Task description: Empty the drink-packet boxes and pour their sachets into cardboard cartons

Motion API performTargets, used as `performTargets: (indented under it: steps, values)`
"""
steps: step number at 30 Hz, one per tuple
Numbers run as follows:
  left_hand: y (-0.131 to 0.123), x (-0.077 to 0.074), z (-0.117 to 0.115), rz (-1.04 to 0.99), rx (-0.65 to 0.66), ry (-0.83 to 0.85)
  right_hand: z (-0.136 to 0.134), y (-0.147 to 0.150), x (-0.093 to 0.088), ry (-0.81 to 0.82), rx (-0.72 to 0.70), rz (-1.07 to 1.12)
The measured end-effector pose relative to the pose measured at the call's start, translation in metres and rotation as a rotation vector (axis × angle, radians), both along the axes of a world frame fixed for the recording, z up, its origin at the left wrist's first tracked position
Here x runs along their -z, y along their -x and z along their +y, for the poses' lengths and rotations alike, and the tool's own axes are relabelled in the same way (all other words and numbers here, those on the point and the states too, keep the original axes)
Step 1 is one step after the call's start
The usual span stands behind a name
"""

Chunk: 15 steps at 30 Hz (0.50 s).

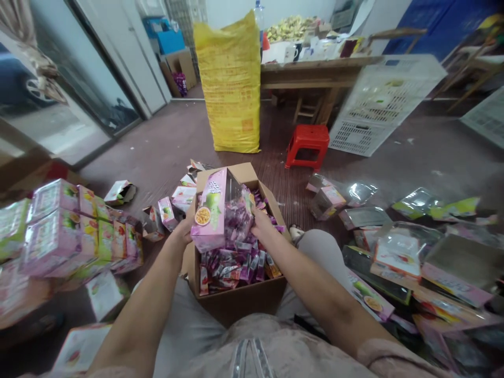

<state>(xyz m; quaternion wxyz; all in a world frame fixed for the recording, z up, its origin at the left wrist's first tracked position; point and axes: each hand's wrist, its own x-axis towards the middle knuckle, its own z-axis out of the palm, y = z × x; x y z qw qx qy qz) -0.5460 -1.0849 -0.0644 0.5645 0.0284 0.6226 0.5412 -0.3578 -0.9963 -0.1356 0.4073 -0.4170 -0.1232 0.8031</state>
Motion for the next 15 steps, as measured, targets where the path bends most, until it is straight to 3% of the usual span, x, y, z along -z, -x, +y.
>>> performTargets:
  steps: [3, 7, 11, 15]
  values:
    - [-0.001, -0.011, -0.011, -0.031, 0.028, -0.005, -0.004, 0.001, -0.01, 0.025, 0.024, -0.007]
    - [0.009, -0.025, -0.033, -0.103, 0.161, -0.163, -0.013, 0.009, -0.021, 0.035, 0.022, -0.014]
    - [0.017, -0.032, -0.051, 0.099, 0.146, -0.145, -0.02, 0.029, -0.03, 0.034, 0.025, -0.044]
    - [0.016, -0.028, -0.059, 0.29, 0.15, -0.24, -0.028, 0.045, -0.039, -0.017, -0.003, -0.046]
